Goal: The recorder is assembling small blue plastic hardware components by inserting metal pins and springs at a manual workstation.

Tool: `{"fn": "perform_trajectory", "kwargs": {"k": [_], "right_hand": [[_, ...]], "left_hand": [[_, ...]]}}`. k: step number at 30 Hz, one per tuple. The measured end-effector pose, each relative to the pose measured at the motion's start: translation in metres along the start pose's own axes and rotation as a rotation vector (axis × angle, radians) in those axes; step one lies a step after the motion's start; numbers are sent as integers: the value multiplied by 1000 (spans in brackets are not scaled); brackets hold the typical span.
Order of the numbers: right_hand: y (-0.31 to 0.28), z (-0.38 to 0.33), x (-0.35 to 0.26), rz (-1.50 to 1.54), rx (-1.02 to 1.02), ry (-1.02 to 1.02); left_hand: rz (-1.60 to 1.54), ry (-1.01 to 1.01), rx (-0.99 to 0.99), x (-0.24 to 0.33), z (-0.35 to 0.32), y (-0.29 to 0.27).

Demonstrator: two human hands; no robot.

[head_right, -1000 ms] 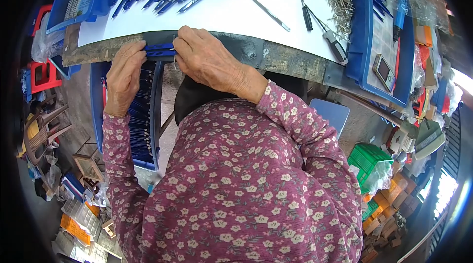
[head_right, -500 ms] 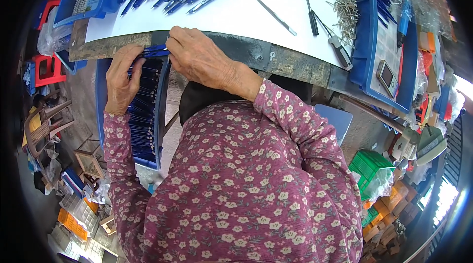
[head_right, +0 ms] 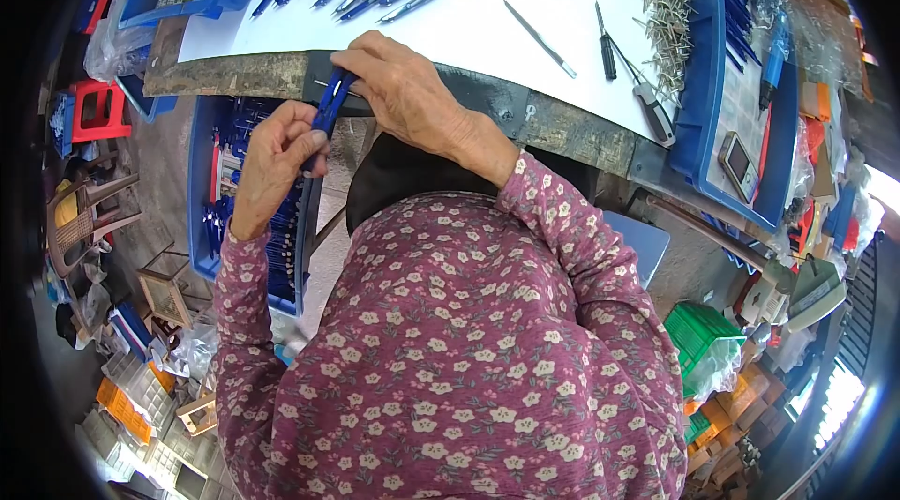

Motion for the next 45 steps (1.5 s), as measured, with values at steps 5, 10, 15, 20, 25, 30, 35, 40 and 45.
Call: {"fn": "perform_trajectory", "kwargs": {"k": [5, 10, 15, 20, 25, 30, 35, 40, 45], "right_hand": [[-14, 3, 0, 119, 30, 98], [-34, 1, 13, 473, 22, 336], [-63, -6, 12, 513, 174, 404], [-86, -15, 15, 481, 295, 454], [-103, -21, 18, 365, 377, 446], [-114, -23, 24, 308, 507, 400], [-125, -33, 23, 257, 657, 305], [-123, -39, 26, 338, 683, 344], [-120, -42, 26, 414, 688, 391]], "left_hand": [[-297, 74, 16, -4, -3, 27], [-522, 244, 95, 15, 15, 51], [-678, 329, 100, 41, 36, 74], [-721, 369, 41, 53, 50, 92], [-731, 403, 5, 63, 57, 106], [-723, 381, 14, 66, 59, 118], [-745, 386, 30, 67, 62, 127], [-729, 410, 36, 69, 60, 129], [-738, 427, 32, 74, 57, 129]]}}
Point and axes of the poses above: each hand's wrist, its own z-axis towards the middle knuckle, its own y-axis out of the palm, x = y × z, the point moved 8 cm from there along z, towards the middle knuckle, and after that the axes turned 10 degrees about y, right-handed, at the moved point
